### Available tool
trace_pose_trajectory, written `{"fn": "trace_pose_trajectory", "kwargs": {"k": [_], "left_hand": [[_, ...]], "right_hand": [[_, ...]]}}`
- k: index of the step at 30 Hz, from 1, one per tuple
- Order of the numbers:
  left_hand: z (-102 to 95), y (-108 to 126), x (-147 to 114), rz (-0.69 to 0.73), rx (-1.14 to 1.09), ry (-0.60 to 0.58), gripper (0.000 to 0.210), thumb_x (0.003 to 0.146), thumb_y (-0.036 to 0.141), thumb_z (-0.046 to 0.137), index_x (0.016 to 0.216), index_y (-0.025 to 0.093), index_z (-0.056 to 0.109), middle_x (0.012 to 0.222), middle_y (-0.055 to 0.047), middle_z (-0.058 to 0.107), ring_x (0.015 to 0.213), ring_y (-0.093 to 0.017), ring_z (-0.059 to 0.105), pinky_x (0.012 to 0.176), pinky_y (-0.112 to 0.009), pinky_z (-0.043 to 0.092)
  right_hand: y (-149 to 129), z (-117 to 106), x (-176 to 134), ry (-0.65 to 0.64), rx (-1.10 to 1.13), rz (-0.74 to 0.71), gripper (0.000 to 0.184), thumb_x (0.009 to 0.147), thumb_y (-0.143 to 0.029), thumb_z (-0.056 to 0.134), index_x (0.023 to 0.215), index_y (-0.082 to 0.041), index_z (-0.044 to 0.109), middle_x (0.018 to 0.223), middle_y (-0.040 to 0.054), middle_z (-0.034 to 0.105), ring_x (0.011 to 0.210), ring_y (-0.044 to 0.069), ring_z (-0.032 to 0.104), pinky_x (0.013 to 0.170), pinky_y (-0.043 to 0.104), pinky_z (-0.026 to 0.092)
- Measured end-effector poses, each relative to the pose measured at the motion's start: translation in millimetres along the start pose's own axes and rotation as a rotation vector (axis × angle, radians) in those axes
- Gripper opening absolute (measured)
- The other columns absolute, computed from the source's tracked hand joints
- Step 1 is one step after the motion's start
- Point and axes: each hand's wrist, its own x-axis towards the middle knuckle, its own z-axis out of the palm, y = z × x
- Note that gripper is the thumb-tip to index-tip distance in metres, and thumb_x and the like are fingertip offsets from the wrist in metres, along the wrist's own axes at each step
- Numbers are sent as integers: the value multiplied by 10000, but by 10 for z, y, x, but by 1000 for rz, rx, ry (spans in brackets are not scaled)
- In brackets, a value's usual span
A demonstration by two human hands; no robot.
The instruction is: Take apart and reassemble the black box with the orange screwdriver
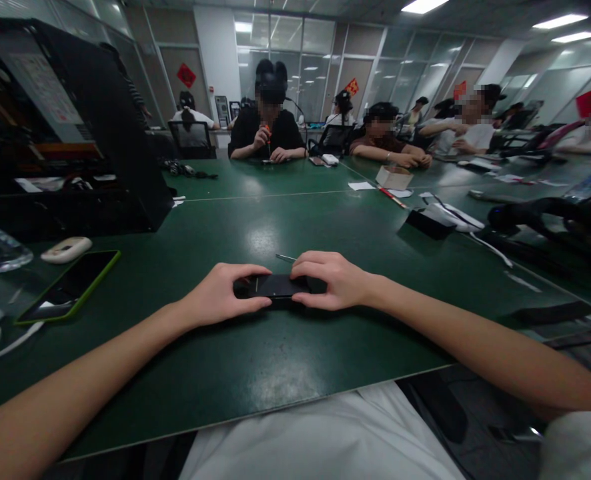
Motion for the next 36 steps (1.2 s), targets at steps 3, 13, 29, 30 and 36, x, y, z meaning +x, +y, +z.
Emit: {"fn": "trace_pose_trajectory", "kwargs": {"k": [3,13,29,30,36], "left_hand": [[-114,-27,-1,-6,12,4,444,841,474,749,1177,184,749,1076,-66,790,907,-243,738,846,-343,582],[-96,-47,-3,74,131,-22,454,862,460,727,1201,159,733,1031,-72,792,851,-224,743,775,-300,561],[-115,-41,-5,84,79,-10,407,861,419,740,1169,153,731,996,-54,794,796,-190,753,735,-260,575],[-115,-44,-3,84,84,-11,405,862,420,738,1168,154,733,993,-55,795,797,-192,753,735,-262,573],[-99,-71,3,92,93,3,405,870,436,727,1160,153,743,985,-56,795,791,-191,745,728,-264,559]], "right_hand": [[1,12,-6,9,-3,19,303,965,-436,580,1070,-156,626,1015,124,687,892,190,643,807,305,525],[20,57,-3,126,-13,-47,276,947,-365,630,1111,-143,637,1027,119,694,907,181,669,799,292,555],[29,80,-15,120,44,-18,275,938,-346,645,1116,-136,642,1027,116,682,891,178,662,781,293,552],[27,80,-15,117,44,-16,275,940,-348,644,1117,-138,642,1026,114,683,893,178,662,783,293,552],[11,76,-18,97,65,12,273,961,-353,619,1122,-135,650,1032,117,688,900,175,668,791,292,557]]}}
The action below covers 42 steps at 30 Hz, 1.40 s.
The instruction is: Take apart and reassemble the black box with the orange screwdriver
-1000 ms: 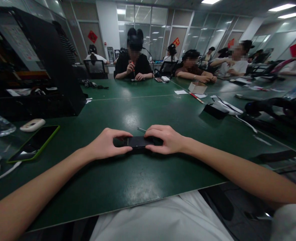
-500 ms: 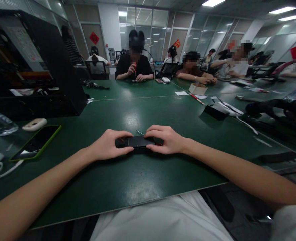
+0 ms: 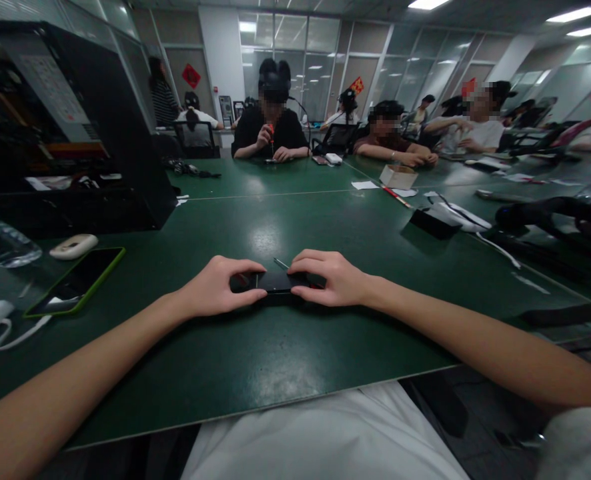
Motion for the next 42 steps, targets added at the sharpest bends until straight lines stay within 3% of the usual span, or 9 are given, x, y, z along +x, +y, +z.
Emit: {"fn": "trace_pose_trajectory", "kwargs": {"k": [15,20,25,33,37,39,42], "left_hand": [[89,-27,38,-52,-36,87,376,974,410,527,1024,154,798,877,-50,795,755,-180,713,695,-239,507],[130,-48,49,-71,-41,134,487,1007,417,432,708,128,685,589,16,551,545,-112,491,554,-222,368],[166,-55,43,-115,-106,151,502,1007,440,435,593,160,487,577,33,402,534,-100,385,528,-230,306],[172,18,58,-211,-208,207,477,997,477,465,708,140,639,610,15,519,570,-127,470,542,-232,392],[176,-12,46,-208,-284,212,408,964,493,559,1016,133,744,900,-58,732,793,-199,662,720,-280,533],[186,-23,31,-187,-314,184,458,914,477,651,1237,154,686,1093,-88,737,918,-231,695,823,-319,564],[213,-11,9,-143,-319,103,754,819,424,783,1479,211,487,1287,-108,664,1074,-263,685,939,-363,563]], "right_hand": [[20,30,-23,14,25,79,246,1036,-311,498,1077,-147,676,980,92,723,879,161,682,801,281,540],[33,54,-23,40,75,131,233,1028,-288,508,996,-139,683,893,66,711,780,138,647,738,260,509],[19,70,0,97,154,193,225,1019,-276,524,962,-141,695,891,58,716,792,138,660,745,261,511],[15,92,18,145,186,287,234,1007,-308,550,979,-147,716,928,65,744,828,151,682,763,269,514],[26,108,12,150,187,298,223,997,-304,569,1004,-145,725,920,57,751,814,145,688,745,255,511],[32,112,9,156,181,295,218,992,-300,575,1026,-145,725,922,54,754,806,141,688,734,248,510],[36,112,5,161,166,286,216,989,-298,580,1050,-146,720,940,55,757,816,141,690,748,249,512]]}}
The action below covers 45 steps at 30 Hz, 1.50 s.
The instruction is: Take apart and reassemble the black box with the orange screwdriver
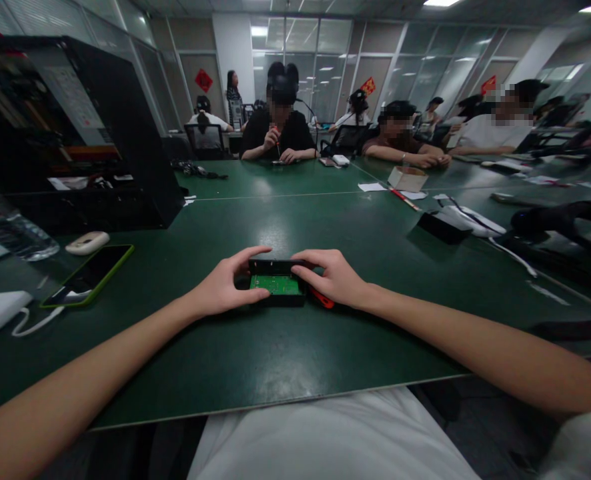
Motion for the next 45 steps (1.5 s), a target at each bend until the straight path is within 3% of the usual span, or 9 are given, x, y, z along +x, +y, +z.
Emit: {"fn": "trace_pose_trajectory", "kwargs": {"k": [3,7,16,23,36,45], "left_hand": [[37,17,-17,8,20,-13,913,785,387,826,1552,242,353,1327,-109,619,1108,-264,673,983,-379,554],[59,30,-26,8,21,3,929,803,391,817,1563,242,305,1246,-102,637,1049,-257,690,959,-379,564],[63,59,-26,9,4,3,874,806,368,813,1531,224,347,1166,-84,674,1024,-260,703,903,-359,581],[69,29,-23,25,5,8,874,807,368,816,1535,243,348,1277,-102,644,1080,-264,692,952,-373,567],[66,-7,-29,60,22,14,767,817,396,814,1480,247,457,1374,-113,625,1195,-288,661,1048,-407,531],[44,49,-4,106,90,18,646,816,407,805,1380,210,560,1300,-103,670,1138,-275,677,991,-375,550]], "right_hand": [[-7,-3,3,2,-13,4,214,991,-300,578,1055,-153,719,949,57,760,821,146,693,759,257,516],[-22,-7,13,-2,-18,13,215,991,-305,578,1032,-151,722,934,60,759,802,148,691,735,258,516],[14,-28,5,8,-53,-35,228,986,-298,585,1117,-169,720,1016,65,773,868,163,728,769,261,564],[55,-26,-18,19,-144,-154,296,989,-269,583,1243,-179,707,1150,90,764,992,189,746,900,303,596],[63,-39,6,-21,-109,-147,329,996,-260,572,1294,-181,688,1162,80,763,973,182,753,862,273,597],[65,-58,12,-36,-108,-172,328,1000,-246,567,1296,-162,682,1163,80,762,964,170,753,846,253,594]]}}
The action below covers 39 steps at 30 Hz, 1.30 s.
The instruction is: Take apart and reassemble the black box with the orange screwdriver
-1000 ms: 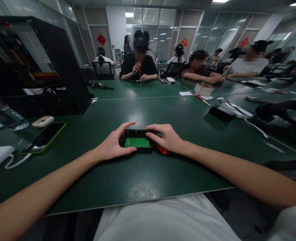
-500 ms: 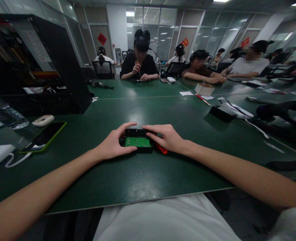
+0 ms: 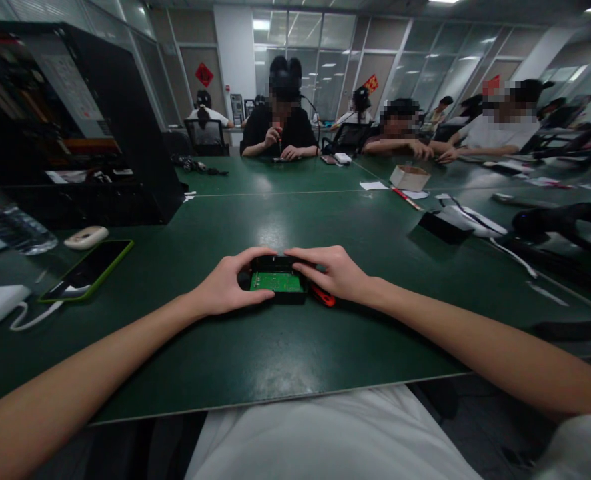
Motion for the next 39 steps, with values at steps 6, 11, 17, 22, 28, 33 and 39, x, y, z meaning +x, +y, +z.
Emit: {"fn": "trace_pose_trajectory", "kwargs": {"k": [6,11,17,22,28,33,39], "left_hand": [[-5,-23,-7,34,52,7,629,829,411,795,1378,213,560,1292,-94,669,1139,-265,668,963,-350,546],[-1,-82,6,48,50,16,633,821,417,803,1368,205,565,1273,-92,675,1128,-264,670,953,-348,545],[-11,-123,26,29,16,29,632,809,428,811,1346,191,575,1258,-98,681,1084,-263,687,940,-356,553],[-14,-118,19,42,-3,17,651,801,411,820,1360,201,562,1246,-90,684,1060,-256,695,920,-348,559],[-21,-121,27,27,-19,15,656,787,417,828,1352,205,570,1248,-101,687,1070,-270,692,930,-374,558],[-29,-138,36,44,-14,14,658,785,424,829,1350,198,576,1261,-111,685,1080,-273,688,930,-375,556],[-33,-132,29,47,25,-19,620,795,438,810,1325,188,608,1238,-109,703,1102,-278,682,941,-378,551]], "right_hand": [[36,-14,-13,-30,-40,-33,348,1015,-273,543,1327,-171,658,1159,78,763,950,168,750,841,261,586],[76,2,-19,-10,-53,-73,354,1018,-270,537,1319,-124,654,1150,108,761,930,174,752,808,248,576],[112,-4,-32,-72,-74,-11,392,1030,-313,502,1381,-170,603,1198,95,745,951,178,747,827,262,572],[101,-18,-32,-90,-77,-35,406,1036,-297,471,1394,-143,581,1210,114,738,961,177,742,851,266,565],[113,-21,-38,-97,-79,-58,406,1036,-276,461,1404,-135,557,1195,118,736,937,170,731,837,268,554],[143,-66,-30,-120,-157,-126,410,1041,-274,457,1416,-124,532,1077,120,744,874,176,707,777,287,544],[150,-98,-47,-146,-218,-174,416,1049,-268,432,1439,-146,511,1044,115,736,847,170,689,746,281,534]]}}
